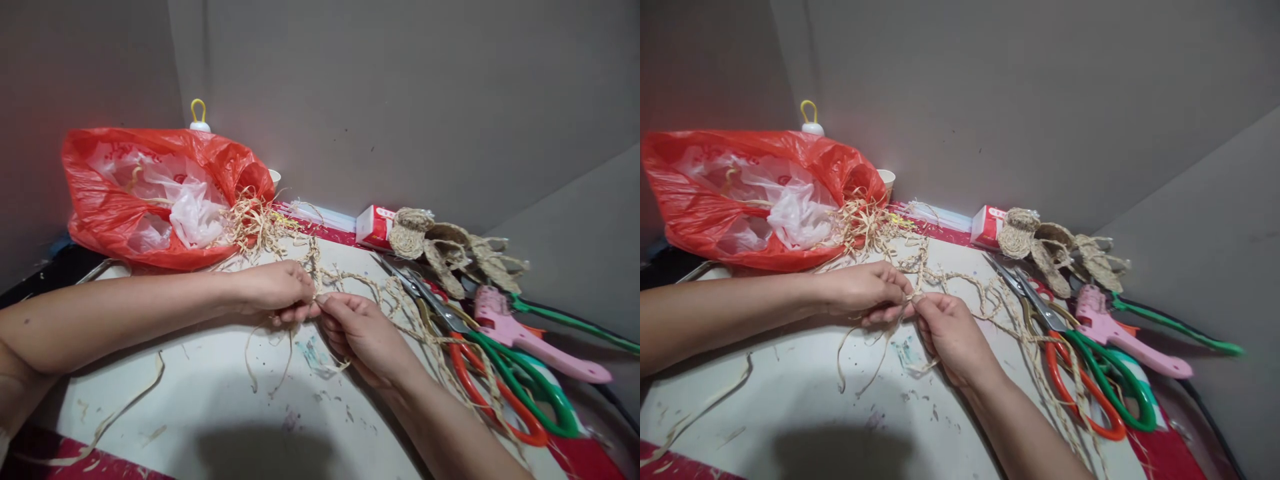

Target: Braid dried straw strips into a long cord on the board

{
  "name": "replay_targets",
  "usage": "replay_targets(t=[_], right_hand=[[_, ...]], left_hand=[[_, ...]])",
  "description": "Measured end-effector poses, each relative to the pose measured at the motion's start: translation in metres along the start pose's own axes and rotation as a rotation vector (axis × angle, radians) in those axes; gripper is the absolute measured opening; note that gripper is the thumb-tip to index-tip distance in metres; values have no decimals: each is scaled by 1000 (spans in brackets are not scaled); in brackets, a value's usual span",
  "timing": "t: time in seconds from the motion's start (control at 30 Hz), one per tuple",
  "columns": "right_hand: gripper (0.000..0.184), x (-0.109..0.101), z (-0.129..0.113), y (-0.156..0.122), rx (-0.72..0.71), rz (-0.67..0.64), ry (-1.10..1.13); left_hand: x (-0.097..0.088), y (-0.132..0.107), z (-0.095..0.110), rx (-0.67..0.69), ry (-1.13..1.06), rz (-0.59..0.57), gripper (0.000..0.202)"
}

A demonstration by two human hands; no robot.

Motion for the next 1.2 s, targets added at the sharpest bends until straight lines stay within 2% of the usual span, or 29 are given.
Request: replay_targets(t=[0.1, 0.23, 0.43, 0.53, 0.67, 0.7, 0.8, 0.83, 0.87, 0.93, 1.0, 1.13, 1.2], right_hand=[[36, 3, 6, -1, 17, -1, 60], [38, 8, 9, -3, 36, -36, 146], [34, 15, 4, -5, -8, -55, 162], [33, 13, 3, -5, -6, -36, 210], [31, 7, 2, -4, 15, -48, 264], [30, 6, 1, -4, 18, -61, 270], [29, 4, 0, -3, 40, -105, 264], [28, 4, 0, -3, 49, -118, 257], [28, 4, 0, -3, 55, -129, 251], [28, 4, 0, -2, 69, -154, 241], [27, 3, 1, -2, 88, -177, 229], [29, -1, 3, -1, 136, -207, 188], [30, -4, 4, -1, 153, -220, 146]], left_hand=[[10, 0, -6, -45, -42, 65, 20], [20, 0, -14, 44, -4, 162, 13], [22, -6, -15, 227, 287, 306, 8], [21, -11, -8, 233, 376, 316, 7], [10, -13, 5, 84, 382, 201, 12], [3, -13, 10, 84, 400, 233, 14], [-17, -13, 23, 241, 430, 440, 12], [-18, -10, 22, 270, 382, 445, 10], [-16, -6, 16, 263, 296, 394, 9], [-6, 4, 1, 174, 89, 220, 12], [3, 7, -8, 127, 0, 135, 16], [1, 2, -5, 218, 214, 223, 18], [-2, 0, -1, 226, 315, 211, 20]])
Point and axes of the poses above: each hand's wrist, its own y-axis towards the middle knuckle, its own x-axis out of the palm, z = x × y, the point moved 5 cm from there along y, towards the middle knuckle, and after that the axes turned 6 degrees about -z, right-handed, at the moved point
